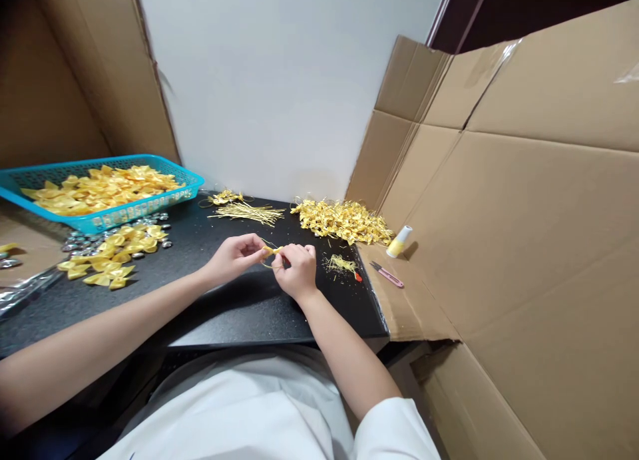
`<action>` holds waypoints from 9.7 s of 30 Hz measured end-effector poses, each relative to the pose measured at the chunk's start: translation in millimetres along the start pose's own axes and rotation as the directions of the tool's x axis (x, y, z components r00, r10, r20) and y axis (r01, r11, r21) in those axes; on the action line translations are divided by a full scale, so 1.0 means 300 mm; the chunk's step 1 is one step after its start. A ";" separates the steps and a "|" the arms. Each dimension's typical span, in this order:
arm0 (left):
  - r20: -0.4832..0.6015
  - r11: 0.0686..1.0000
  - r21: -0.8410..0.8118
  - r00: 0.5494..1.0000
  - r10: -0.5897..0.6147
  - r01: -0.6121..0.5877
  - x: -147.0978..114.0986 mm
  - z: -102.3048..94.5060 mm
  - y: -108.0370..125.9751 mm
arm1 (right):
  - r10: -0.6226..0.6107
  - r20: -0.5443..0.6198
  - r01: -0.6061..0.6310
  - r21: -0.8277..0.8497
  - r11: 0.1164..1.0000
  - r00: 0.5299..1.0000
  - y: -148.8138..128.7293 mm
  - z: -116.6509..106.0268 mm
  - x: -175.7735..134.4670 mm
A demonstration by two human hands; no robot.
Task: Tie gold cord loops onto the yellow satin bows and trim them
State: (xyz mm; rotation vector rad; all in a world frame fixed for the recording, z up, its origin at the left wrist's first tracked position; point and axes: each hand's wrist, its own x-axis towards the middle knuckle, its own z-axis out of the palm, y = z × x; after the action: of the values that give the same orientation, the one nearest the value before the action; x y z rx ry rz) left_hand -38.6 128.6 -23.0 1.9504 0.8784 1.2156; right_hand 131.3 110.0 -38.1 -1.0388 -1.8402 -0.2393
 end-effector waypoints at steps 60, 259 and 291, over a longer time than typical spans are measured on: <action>-0.050 0.930 0.358 0.992 0.114 -0.088 -0.009 -0.004 0.000 | 0.132 0.133 -0.147 0.115 0.982 0.982 0.004 0.012 -0.005; 0.197 0.863 -0.197 0.881 -0.430 0.466 0.140 0.029 -0.079 | 0.358 0.522 -0.479 0.113 0.870 0.774 0.169 -0.053 0.054; 0.174 0.893 -0.105 0.892 -0.417 0.438 0.120 0.042 -0.091 | 0.217 0.484 -0.138 -0.194 0.971 0.848 0.178 -0.041 0.058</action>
State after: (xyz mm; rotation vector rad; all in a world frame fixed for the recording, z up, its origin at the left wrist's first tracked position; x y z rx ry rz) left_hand -20.0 170.5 -32.7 1.5957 1.0465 0.8371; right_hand 176.1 145.7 -31.7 -1.4783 -2.1930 0.0114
